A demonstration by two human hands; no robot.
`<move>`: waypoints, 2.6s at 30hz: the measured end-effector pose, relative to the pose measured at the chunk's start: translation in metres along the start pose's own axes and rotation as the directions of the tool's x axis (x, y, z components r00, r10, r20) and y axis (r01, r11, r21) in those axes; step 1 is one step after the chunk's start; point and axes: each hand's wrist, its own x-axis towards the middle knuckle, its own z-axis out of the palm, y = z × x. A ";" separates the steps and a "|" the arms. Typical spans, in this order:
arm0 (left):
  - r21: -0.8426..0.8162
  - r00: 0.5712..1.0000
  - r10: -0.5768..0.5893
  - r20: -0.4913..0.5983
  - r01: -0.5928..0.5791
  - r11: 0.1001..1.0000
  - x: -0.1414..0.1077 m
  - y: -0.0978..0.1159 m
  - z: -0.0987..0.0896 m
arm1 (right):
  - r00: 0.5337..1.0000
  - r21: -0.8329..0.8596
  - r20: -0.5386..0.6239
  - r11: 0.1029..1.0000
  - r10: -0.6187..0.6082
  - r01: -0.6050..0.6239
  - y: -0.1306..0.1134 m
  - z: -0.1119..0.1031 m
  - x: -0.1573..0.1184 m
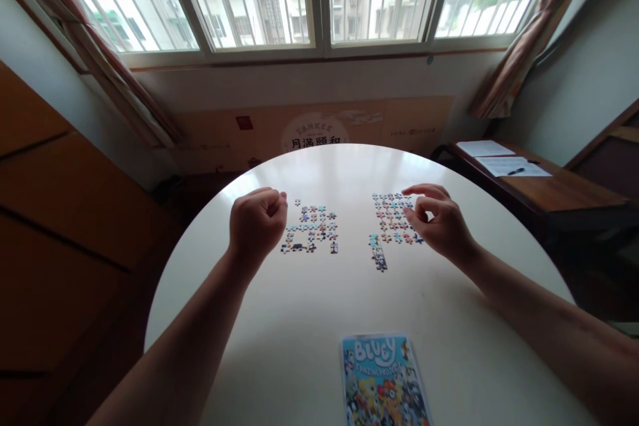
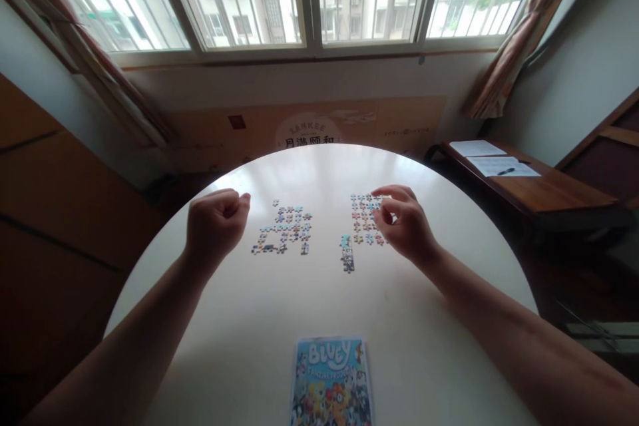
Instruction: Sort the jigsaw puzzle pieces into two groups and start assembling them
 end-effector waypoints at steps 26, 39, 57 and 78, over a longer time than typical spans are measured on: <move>0.414 0.807 -0.413 0.422 0.234 0.880 0.004 -0.037 0.006 | 0.999 0.032 0.005 0.999 0.040 -0.040 -0.003 0.004 -0.003; 0.349 0.803 -0.362 0.472 0.207 0.914 -0.007 -0.047 0.020 | 0.999 0.034 0.002 0.998 0.044 -0.044 -0.002 0.005 -0.004; 0.256 0.828 -0.235 0.510 0.115 0.960 -0.022 -0.040 0.050 | 0.997 0.044 0.046 0.997 0.060 -0.062 -0.001 0.008 -0.005; 0.348 0.886 -0.191 0.423 0.036 0.937 -0.011 -0.026 0.052 | 0.994 0.041 -0.025 0.994 0.102 -0.101 0.012 0.006 0.002</move>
